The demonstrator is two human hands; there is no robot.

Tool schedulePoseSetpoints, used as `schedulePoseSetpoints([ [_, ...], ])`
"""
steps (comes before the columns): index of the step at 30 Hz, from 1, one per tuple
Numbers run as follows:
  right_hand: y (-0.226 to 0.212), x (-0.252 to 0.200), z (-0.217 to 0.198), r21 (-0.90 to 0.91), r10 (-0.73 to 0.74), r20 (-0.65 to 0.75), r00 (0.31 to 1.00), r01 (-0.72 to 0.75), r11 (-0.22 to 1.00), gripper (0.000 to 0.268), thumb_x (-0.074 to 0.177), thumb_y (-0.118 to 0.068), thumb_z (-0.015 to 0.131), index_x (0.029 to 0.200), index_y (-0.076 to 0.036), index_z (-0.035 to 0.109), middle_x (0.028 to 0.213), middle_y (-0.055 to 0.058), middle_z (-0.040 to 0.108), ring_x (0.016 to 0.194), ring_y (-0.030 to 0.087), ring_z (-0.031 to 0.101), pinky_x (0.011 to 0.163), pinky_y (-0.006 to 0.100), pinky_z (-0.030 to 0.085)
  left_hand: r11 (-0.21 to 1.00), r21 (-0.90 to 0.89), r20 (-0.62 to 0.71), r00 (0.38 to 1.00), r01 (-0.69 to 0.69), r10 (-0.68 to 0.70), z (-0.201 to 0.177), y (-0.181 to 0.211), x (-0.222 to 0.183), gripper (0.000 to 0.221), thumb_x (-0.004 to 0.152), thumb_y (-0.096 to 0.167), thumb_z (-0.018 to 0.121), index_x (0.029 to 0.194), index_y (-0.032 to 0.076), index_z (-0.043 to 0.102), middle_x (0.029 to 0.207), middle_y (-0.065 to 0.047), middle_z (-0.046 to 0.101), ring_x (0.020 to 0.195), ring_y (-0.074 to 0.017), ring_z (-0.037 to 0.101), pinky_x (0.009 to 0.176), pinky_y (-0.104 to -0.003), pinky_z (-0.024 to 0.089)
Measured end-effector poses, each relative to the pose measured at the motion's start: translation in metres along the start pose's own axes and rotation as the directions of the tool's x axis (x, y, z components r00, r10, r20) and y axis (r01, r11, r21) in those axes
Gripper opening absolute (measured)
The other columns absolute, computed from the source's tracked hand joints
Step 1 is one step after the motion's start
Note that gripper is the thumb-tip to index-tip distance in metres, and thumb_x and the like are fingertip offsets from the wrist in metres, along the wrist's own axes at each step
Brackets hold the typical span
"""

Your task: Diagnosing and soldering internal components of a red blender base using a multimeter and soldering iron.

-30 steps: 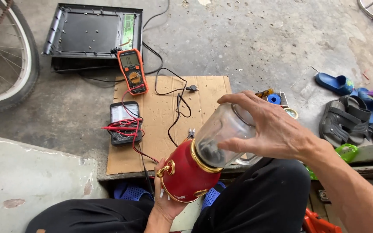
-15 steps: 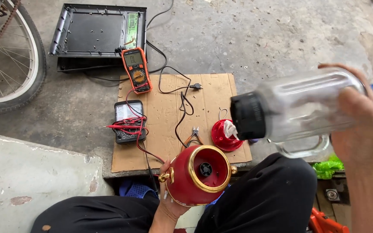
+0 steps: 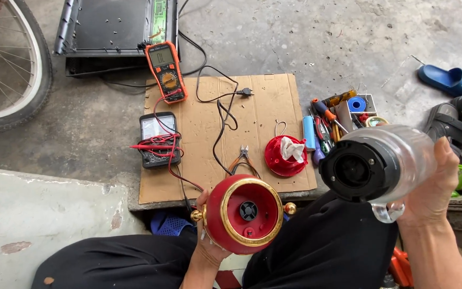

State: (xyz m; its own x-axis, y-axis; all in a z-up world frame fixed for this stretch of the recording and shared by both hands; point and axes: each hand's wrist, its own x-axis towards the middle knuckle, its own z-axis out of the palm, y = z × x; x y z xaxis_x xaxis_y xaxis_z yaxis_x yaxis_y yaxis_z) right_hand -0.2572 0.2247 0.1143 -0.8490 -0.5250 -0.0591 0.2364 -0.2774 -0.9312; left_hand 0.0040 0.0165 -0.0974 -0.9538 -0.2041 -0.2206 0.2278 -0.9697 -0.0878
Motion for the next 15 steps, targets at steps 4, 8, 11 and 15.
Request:
schedulePoseSetpoints([
  [4, -0.003, 0.007, 0.011, -0.025, -0.007, 0.043, 0.999, 0.008, 1.0, 0.094, 0.083, -0.065, 0.088, 0.147, 0.001, 0.066, 0.124, 0.012, 0.076, 0.093, 0.025, 0.081, 0.077, 0.034, 0.073, 0.997, 0.031, 0.069, 0.996, -0.065, 0.062, -0.012, -0.001, 0.003, 0.054, 0.113, 0.058, 0.044, 0.145, 0.018, 0.063, 0.137, -0.011, 0.074, 0.124, -0.0262, 0.073, 0.108, -0.052, 0.064],
  [8, 0.008, 0.008, -0.007, -0.055, -0.008, -0.226, 0.974, -0.005, 0.998, 0.084, 0.091, -0.06, 0.066, 0.152, -0.002, 0.057, 0.133, 0.01, 0.067, 0.11, 0.019, 0.066, 0.096, 0.036, 0.053, 0.976, 0.133, 0.104, 0.982, -0.173, 0.16, 0.002, -0.004, 0.007, 0.046, 0.113, 0.047, 0.042, 0.147, 0.019, 0.056, 0.146, -0.011, 0.068, 0.134, -0.0296, 0.067, 0.118, -0.058, 0.057],
  [11, 0.006, 0.011, 0.002, -0.076, 0.054, -0.345, 0.937, -0.086, 0.993, 0.085, 0.087, -0.056, 0.061, 0.153, -0.003, 0.054, 0.136, 0.013, 0.062, 0.115, 0.023, 0.062, 0.098, 0.038, 0.051, 0.997, -0.015, 0.052, 0.996, 0.073, -0.072, 0.009, 0.0, 0.008, 0.064, 0.107, 0.061, 0.045, 0.153, 0.018, 0.058, 0.145, -0.01, 0.068, 0.13, -0.0267, 0.068, 0.108, -0.054, 0.064],
  [15, 0.005, 0.015, 0.003, -0.023, 0.094, -0.345, 0.934, -0.109, 0.994, 0.076, 0.09, -0.052, 0.06, 0.151, -0.007, 0.051, 0.142, 0.012, 0.057, 0.122, 0.023, 0.059, 0.102, 0.04, 0.05, 0.998, 0.046, -0.042, 0.998, 0.043, -0.041, 0.019, -0.004, 0.014, 0.074, 0.102, 0.066, 0.046, 0.157, 0.018, 0.054, 0.149, -0.015, 0.066, 0.132, -0.0331, 0.066, 0.103, -0.058, 0.065],
])
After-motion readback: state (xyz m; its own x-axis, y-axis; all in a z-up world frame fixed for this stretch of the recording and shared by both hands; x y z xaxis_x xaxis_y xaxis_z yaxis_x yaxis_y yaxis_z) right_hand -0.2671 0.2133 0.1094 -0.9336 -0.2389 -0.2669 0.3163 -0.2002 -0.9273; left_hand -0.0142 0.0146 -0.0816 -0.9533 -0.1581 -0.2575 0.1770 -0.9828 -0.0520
